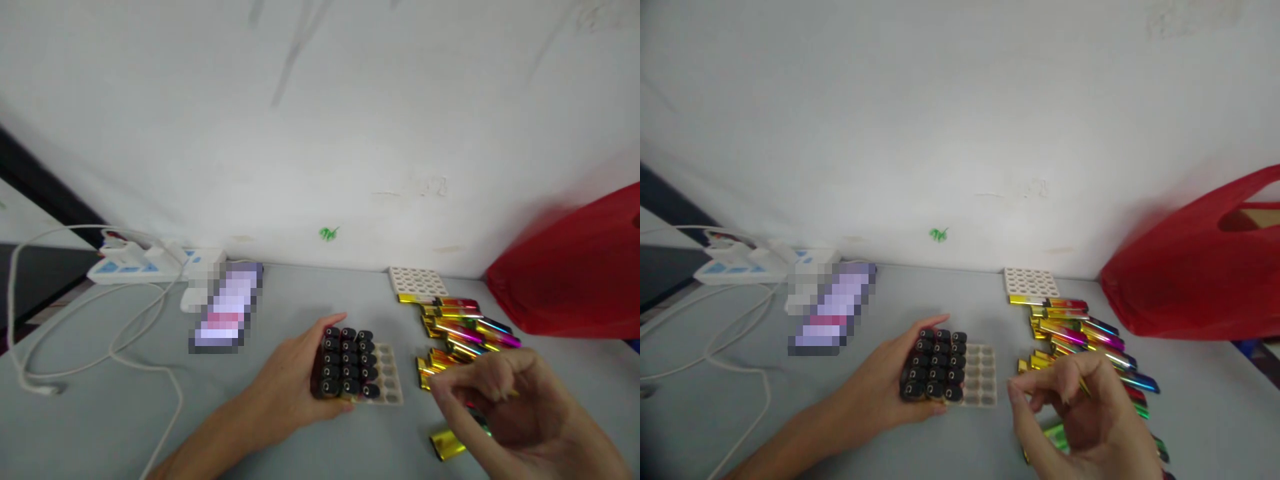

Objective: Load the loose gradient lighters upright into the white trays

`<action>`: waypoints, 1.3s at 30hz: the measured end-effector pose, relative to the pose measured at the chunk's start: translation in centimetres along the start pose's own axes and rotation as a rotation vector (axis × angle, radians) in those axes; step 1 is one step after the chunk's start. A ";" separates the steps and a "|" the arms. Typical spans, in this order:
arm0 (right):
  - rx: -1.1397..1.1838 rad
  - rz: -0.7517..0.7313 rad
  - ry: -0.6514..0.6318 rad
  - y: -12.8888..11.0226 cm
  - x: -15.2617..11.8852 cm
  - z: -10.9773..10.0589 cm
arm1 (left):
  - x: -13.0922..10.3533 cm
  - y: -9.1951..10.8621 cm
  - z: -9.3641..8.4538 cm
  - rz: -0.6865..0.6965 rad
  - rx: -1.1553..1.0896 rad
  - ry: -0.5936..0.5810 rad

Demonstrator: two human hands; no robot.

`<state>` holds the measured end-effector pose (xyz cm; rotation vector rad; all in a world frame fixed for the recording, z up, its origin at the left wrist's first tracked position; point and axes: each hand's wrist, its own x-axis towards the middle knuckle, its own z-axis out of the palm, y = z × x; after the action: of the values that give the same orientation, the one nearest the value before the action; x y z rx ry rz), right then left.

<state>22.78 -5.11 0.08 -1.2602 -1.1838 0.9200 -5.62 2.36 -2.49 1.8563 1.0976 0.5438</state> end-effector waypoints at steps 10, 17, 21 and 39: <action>-0.222 0.000 0.040 1.4 0.8 0.1 | 0.0 0.5 -0.1 -0.010 0.003 0.002; -0.218 0.027 -0.070 1.2 1.1 -0.1 | 0.0 0.8 -0.1 0.012 -0.007 0.006; -0.134 0.075 -0.098 0.3 1.3 0.7 | 0.0 0.8 0.0 0.021 -0.010 0.004; -0.253 -0.009 -0.092 0.2 5.5 3.2 | -0.1 0.8 0.0 -0.016 0.033 -0.002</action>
<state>20.74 0.93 0.40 -1.4237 -1.4112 0.8484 -5.34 2.09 -1.78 1.8748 1.1253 0.5171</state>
